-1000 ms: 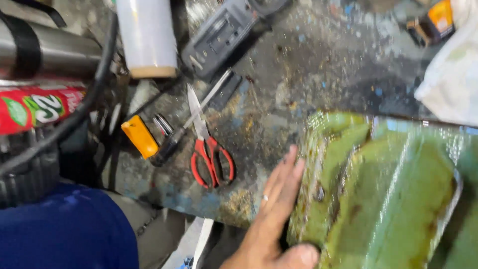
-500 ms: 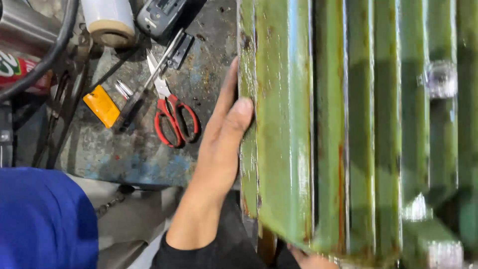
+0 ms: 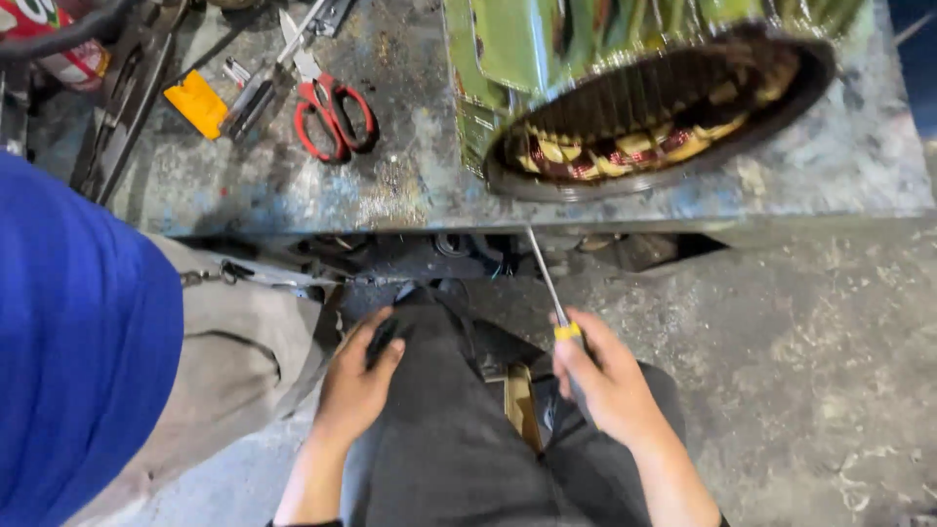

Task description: The person holds and rotates a green motor housing to inspect its interior. They then use a screwdriver to manipulate and adjust the copper windings inside the motor casing.

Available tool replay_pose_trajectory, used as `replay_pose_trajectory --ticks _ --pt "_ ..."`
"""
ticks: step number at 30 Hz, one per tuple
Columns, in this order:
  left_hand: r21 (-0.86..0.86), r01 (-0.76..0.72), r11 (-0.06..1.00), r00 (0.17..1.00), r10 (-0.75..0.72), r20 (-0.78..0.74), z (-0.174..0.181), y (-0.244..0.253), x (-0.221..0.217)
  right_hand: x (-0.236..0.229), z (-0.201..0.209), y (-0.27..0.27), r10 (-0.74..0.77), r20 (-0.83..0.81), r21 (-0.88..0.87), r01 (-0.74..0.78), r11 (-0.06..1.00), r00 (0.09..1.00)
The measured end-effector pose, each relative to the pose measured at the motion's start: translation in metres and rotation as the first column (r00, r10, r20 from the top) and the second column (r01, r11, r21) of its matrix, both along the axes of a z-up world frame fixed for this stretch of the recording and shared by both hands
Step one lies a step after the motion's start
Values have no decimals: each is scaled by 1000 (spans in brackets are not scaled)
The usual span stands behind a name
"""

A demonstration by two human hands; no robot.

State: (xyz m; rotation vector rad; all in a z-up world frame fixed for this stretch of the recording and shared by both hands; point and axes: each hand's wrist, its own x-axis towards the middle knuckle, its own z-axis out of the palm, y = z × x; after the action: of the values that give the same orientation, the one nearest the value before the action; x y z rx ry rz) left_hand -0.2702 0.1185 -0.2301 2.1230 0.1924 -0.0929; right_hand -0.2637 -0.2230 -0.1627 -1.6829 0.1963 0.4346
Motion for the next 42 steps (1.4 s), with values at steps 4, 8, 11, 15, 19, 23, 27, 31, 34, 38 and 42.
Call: replay_pose_trajectory --ticks 4,8,11,15,19,23,27,31,34,38,42 --pt "-268 -75 961 995 53 -88 49 -61 10 13 29 24 -49 157 102 33 994 986" --pt "-561 138 816 990 -99 101 121 -112 35 22 69 48 -77 237 252 15 968 969" --pt "-589 234 774 967 -121 225 170 -133 54 37 110 56 -80 418 205 -9 979 905" --pt "-558 332 761 907 -95 410 216 -141 79 64 153 55 -101 684 181 -34 983 723" --pt "-563 335 756 902 -84 423 237 -149 104 76 166 51 -104 702 205 -61 977 704" --pt "-601 277 749 930 -52 364 257 -160 125 77 162 53 1 722 14 -16 1000 692" --pt "-584 212 784 935 10 354 259 -162 139 61 155 64 -95 588 93 50 994 803" --pt "-517 223 826 959 -91 268 240 -162 129 52 123 54 -120 532 91 84 992 838" --pt "-613 218 759 971 -104 217 213 -162 121 44 110 53 -52 520 -9 67 998 852" --pt "-681 85 727 996 -59 61 170 -161 115 37 85 52 -75 379 -87 116 989 922" --pt "-569 12 822 1000 -1 20 154 -159 110 45 48 51 -57 352 -189 130 973 934"
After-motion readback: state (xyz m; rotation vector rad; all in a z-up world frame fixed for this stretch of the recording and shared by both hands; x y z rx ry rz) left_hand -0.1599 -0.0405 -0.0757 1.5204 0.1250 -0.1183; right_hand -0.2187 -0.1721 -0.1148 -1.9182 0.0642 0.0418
